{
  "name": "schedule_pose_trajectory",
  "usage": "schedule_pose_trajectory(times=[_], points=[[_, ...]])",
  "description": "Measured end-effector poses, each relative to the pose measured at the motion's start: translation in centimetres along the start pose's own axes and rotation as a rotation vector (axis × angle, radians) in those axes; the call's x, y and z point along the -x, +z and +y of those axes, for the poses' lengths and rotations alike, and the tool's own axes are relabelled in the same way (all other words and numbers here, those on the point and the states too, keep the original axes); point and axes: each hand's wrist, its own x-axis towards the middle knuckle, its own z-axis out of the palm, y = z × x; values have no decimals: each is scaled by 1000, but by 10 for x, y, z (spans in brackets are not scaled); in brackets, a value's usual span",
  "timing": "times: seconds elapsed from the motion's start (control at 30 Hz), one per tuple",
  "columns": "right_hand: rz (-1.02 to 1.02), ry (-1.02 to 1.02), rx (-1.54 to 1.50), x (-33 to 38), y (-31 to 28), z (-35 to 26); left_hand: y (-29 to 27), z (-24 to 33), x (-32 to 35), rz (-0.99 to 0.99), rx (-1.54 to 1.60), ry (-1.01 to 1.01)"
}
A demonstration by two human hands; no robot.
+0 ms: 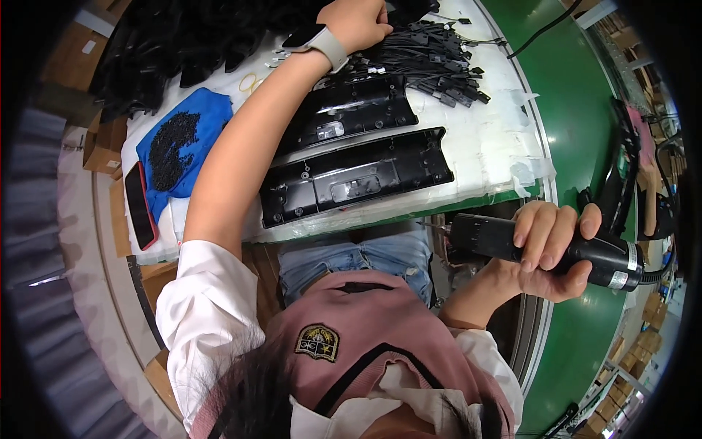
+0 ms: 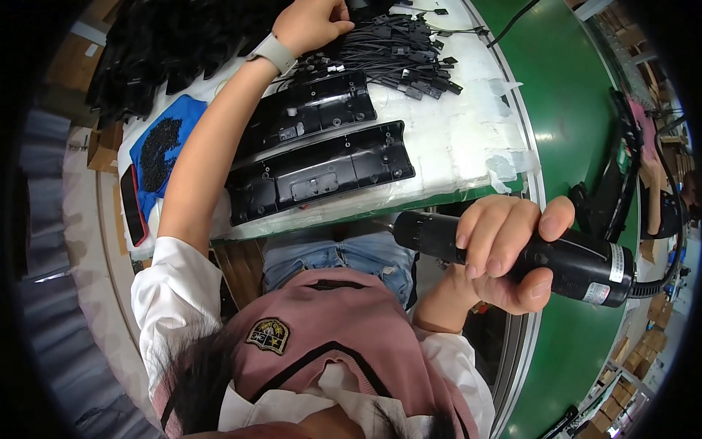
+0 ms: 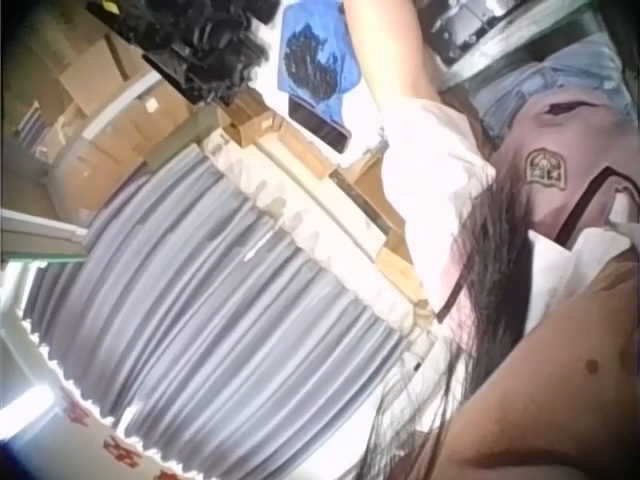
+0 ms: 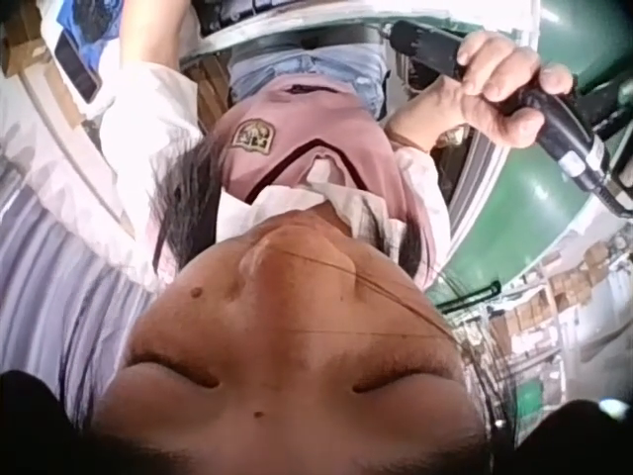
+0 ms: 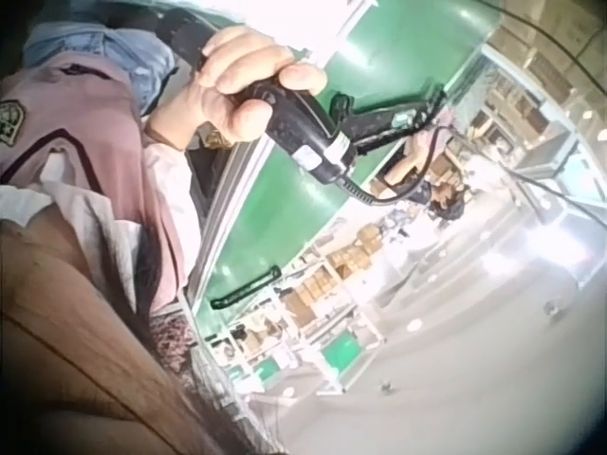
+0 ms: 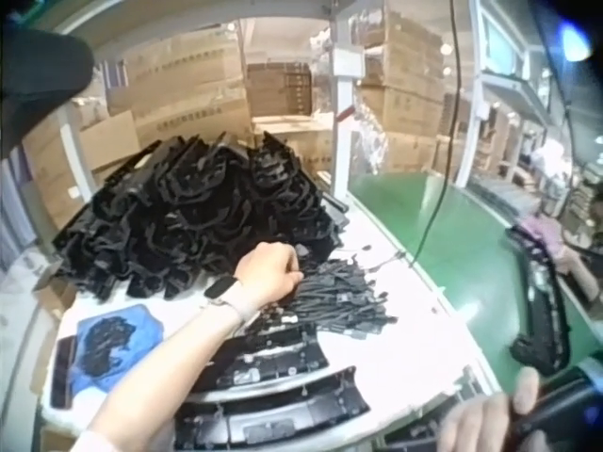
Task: Assembling components into plastic cartridge housings using an electric screwdriver.
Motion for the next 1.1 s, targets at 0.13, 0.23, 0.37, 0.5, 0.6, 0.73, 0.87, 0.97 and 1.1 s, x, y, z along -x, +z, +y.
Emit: schedule_pose_trajectory(times=[0.13,0.23,0.37,0.5,0.6,0.73,0.87,0.97,1.1], points=[[7,-9,21,2,5,-4,-23,24,18,295,51,168],[-4,-5,20,1,5,-5,-54,37,41,440,377,274],[-24,0,8,-4,0,0,-101,45,78,415,905,-53],[-58,-23,44,-8,-4,1,-101,46,131,93,914,-84],[-67,-8,52,-12,-1,9,-68,42,171,-163,700,-188],[-86,-1,68,-16,8,11,-21,38,194,-141,628,-62],[-115,6,140,-17,18,18,-11,40,203,-119,401,-11],[-134,-18,147,-16,26,28,-10,40,203,-177,284,4],[-254,-12,202,-19,35,41,-16,41,201,-218,238,9]])
